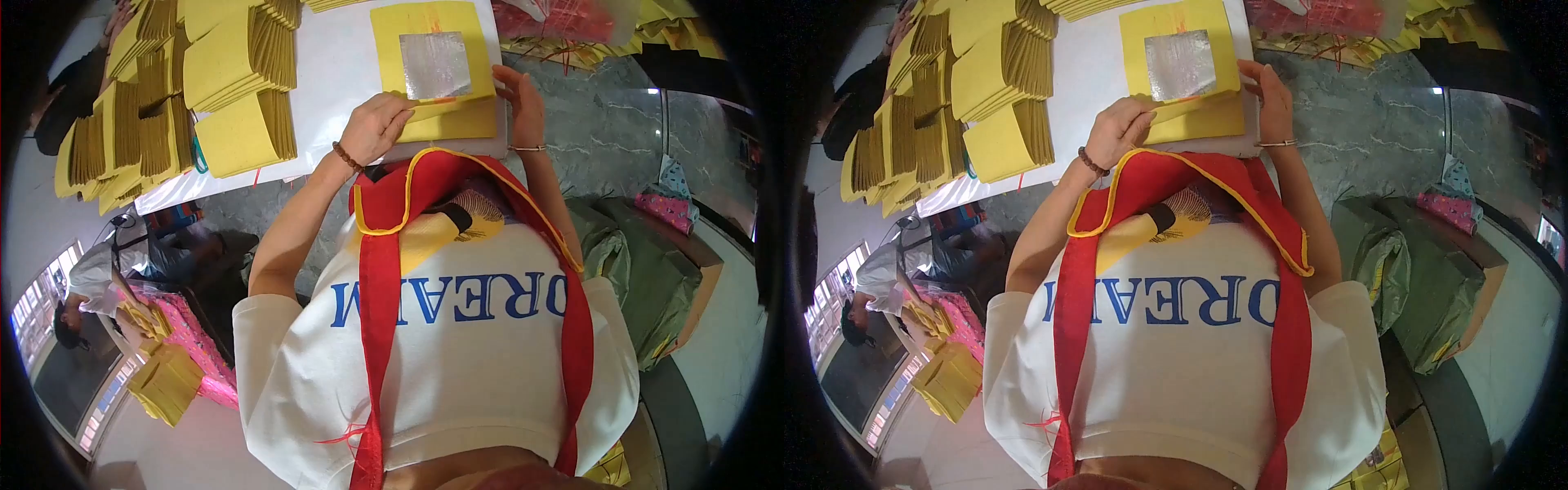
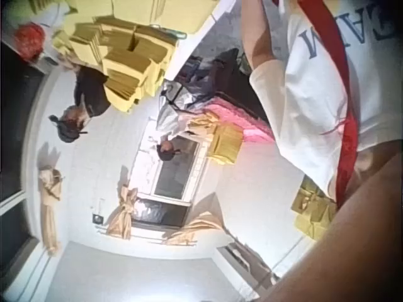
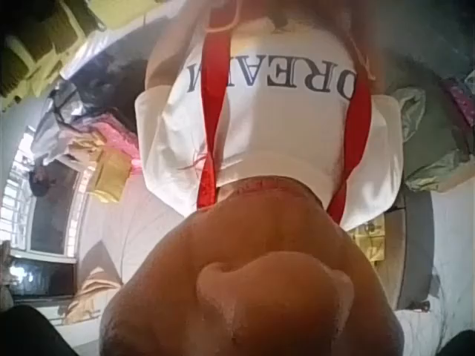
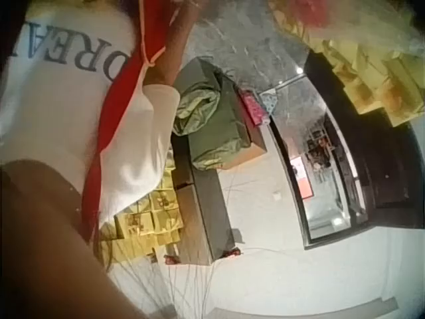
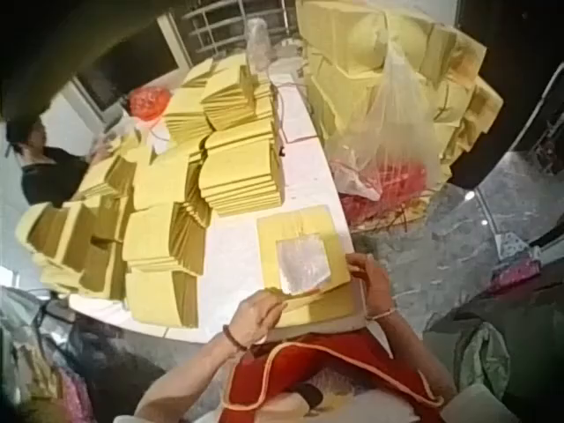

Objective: Folding yellow paper sheets with a foil center into squares.

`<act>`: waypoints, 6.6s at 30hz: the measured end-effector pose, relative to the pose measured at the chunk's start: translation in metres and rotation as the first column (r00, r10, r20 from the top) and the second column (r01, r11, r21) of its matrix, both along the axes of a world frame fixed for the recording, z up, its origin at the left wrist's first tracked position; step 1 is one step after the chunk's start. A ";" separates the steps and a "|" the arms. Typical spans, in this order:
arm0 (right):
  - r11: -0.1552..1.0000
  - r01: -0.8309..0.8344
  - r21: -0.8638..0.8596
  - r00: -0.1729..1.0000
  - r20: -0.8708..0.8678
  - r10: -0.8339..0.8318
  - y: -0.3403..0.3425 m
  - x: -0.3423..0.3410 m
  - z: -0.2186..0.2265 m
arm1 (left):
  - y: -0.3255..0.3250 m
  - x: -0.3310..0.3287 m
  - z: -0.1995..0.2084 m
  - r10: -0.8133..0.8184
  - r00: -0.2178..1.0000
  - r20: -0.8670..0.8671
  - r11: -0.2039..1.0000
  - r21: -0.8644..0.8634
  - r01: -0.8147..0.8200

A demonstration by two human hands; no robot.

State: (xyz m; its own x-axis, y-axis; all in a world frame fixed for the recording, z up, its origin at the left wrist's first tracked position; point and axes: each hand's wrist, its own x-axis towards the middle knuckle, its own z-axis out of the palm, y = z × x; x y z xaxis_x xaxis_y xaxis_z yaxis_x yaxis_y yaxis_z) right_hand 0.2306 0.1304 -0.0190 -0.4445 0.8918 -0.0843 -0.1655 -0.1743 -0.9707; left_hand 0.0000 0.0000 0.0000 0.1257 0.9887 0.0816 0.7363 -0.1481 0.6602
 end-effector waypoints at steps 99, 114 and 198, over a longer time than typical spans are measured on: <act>0.936 -0.131 -0.328 0.976 0.125 0.181 -0.041 -0.009 0.038 | 0.000 0.008 -0.005 -0.060 0.998 0.033 0.960 0.274 0.049; 0.930 -0.064 -0.362 0.992 0.076 0.098 -0.032 -0.008 0.021 | 0.004 0.005 -0.001 -0.124 0.992 0.012 0.962 0.245 0.117; 0.954 -0.200 0.225 0.772 0.636 0.012 -0.025 -0.023 0.036 | 0.001 0.003 0.002 -0.078 0.981 0.180 0.988 0.145 0.052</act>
